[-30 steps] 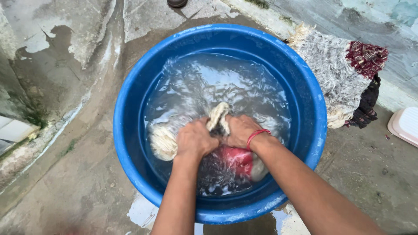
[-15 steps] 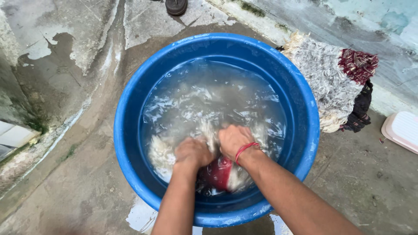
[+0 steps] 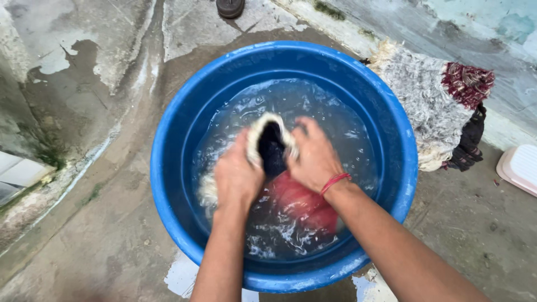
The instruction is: The person rubs a cloth with their hands against a concrete floor, puts it in a blue bucket filled with water, and then continues scrubbing the cloth inside the water.
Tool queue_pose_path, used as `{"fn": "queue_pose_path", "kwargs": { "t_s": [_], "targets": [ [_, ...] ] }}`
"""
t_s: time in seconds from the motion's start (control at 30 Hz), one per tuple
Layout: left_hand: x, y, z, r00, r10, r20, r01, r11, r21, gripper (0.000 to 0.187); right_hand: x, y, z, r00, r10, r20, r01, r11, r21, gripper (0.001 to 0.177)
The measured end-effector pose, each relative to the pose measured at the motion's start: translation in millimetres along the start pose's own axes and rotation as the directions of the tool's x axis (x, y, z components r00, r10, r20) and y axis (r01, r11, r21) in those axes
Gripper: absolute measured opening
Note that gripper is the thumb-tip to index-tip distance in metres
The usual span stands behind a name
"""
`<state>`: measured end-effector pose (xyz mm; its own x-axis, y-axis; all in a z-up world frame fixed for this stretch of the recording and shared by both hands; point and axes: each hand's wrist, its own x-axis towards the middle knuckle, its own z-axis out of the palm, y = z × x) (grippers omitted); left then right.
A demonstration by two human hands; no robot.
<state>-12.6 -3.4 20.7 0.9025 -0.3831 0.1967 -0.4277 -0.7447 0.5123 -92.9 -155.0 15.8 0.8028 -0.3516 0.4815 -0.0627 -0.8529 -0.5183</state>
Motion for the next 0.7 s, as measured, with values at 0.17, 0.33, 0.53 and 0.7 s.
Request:
{"fn": "queue_pose_path", "kwargs": {
  "t_s": [0.17,0.33,0.53,0.7],
  "targets": [
    [-10,-26,68,0.875,-0.065,0.48,-0.04,0.978,0.206,0.096,-18,17,25,0.613,0.302,0.73,-0.156,0.952,-0.263,0.065],
    [-10,-56,124,0.65,-0.219,0.728,-0.23,0.856,0.463,0.039,-42,39,60,0.33,0.4,0.855,-0.013,0.908,-0.419,0.044],
    [-16,-48,103,0.592,-0.199,0.781,-0.204,0.901,0.384,0.035,-52,54,73,0.354,0.386,0.852,0.067,0.898,-0.435,0.038],
    [-14,-26,71,0.656,-0.243,0.714,-0.071,0.923,0.379,0.036,-39,36,54,0.343,0.407,0.846,-0.049,0.908,-0.417,0.047]
  ]
}}
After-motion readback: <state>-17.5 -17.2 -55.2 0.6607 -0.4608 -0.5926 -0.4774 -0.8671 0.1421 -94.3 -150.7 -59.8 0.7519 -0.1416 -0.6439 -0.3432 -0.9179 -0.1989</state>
